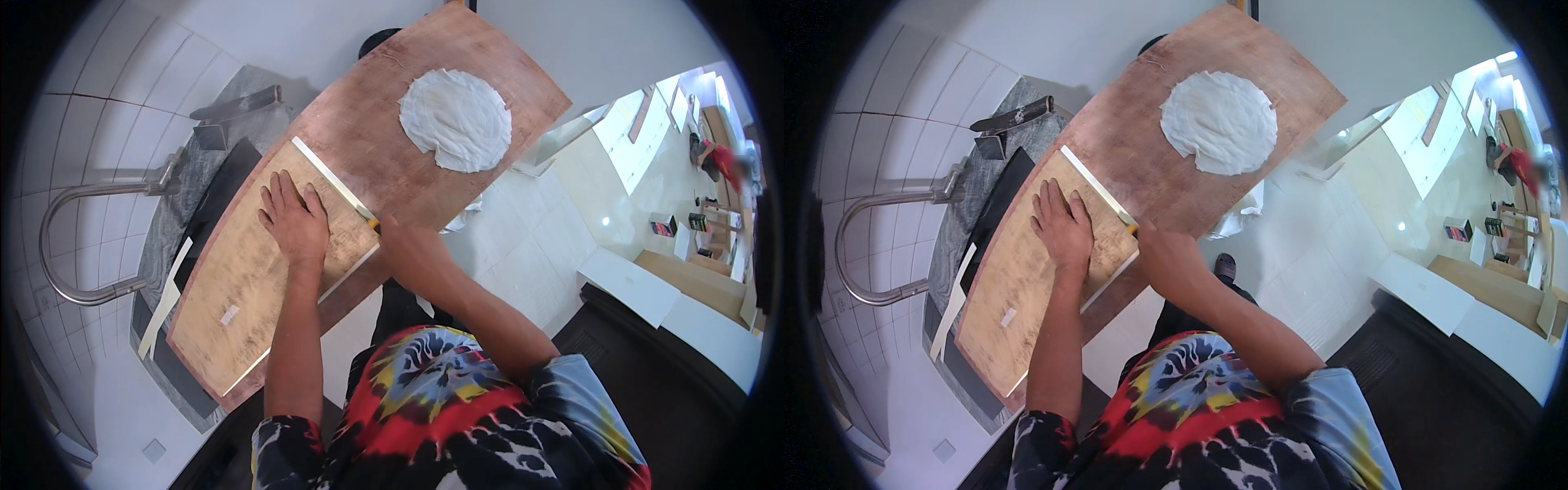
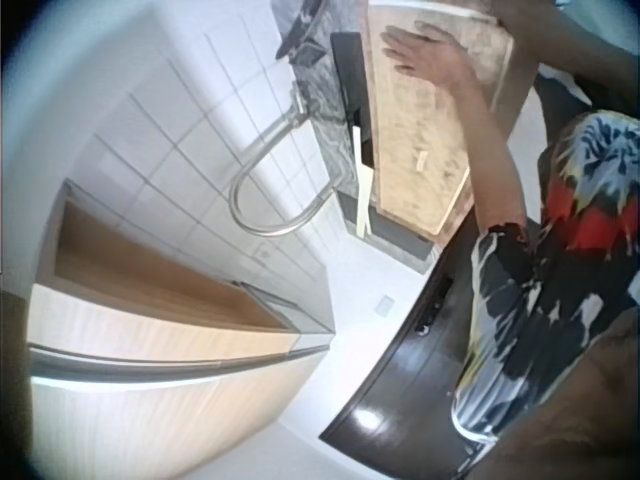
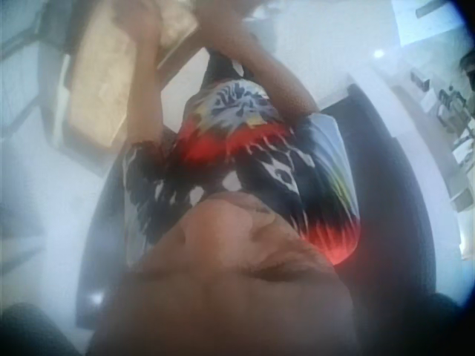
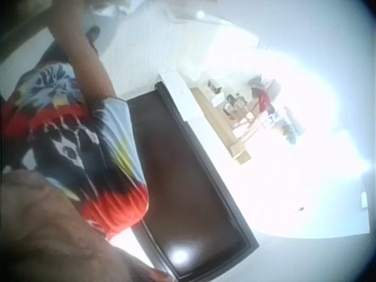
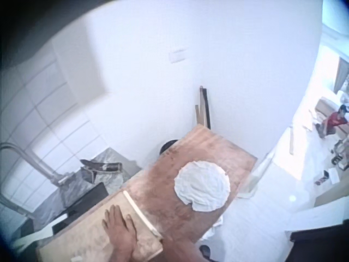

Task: The person assembles a white cabinet door by applying double-sided tape to its back, attaching it to a wooden board, and trimming the edges with a utility knife. They then use a scraper to smooth the surface and remove excess material.

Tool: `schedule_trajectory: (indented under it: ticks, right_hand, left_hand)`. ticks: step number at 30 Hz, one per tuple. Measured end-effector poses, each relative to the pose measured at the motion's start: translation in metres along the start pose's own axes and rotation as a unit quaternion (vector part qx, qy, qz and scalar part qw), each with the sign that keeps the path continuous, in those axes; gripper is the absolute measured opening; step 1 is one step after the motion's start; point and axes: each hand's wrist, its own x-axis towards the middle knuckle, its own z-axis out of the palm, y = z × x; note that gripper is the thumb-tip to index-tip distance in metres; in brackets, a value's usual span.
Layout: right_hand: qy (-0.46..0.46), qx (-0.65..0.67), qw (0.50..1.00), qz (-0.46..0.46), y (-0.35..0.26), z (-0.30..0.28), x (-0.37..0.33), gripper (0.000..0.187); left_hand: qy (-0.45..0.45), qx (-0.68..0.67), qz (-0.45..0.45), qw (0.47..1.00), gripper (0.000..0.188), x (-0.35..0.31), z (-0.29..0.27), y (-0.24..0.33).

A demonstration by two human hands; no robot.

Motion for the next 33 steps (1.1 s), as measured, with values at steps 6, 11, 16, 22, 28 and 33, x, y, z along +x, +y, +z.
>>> schedule_trajectory:
  ticks: [6, 11, 16, 22, 28, 33]
  right_hand:
    - [-0.023, 0.018, 0.997, 0.068, 0.012, 0.012, -0.06, 0.018]
    - [-0.033, 0.023, 0.996, 0.083, 0.017, 0.01, -0.069, 0.023]
    - [0.044, 0.094, 0.992, 0.066, 0.002, -0.046, -0.048, 0.027]
    - [0.168, 0.091, 0.98, -0.048, -0.002, -0.005, 0.087, 0.026]
    - [0.123, 0.071, 0.987, -0.073, -0.036, -0.003, 0.145, 0.02]
    - [0.091, 0.017, 0.994, -0.065, -0.044, -0.004, 0.16, 0.02]
  left_hand:
    - [0.01, 0.002, 0.007, 1.0, 0.06, -0.001, 0.005, -0.004]
    - [0.011, -0.005, 0.015, 1.0, 0.06, 0.001, 0.002, -0.001]
    - [0.005, -0.003, 0.008, 1.0, 0.061, 0.001, 0.0, -0.003]
    - [0.003, -0.009, 0.011, 1.0, 0.06, 0.002, 0.001, -0.001]
    - [-0.014, 0.002, 0.001, 1.0, 0.06, 0.001, 0.001, -0.005]
    - [-0.027, 0.007, -0.001, 1.0, 0.06, 0.002, 0.0, -0.004]
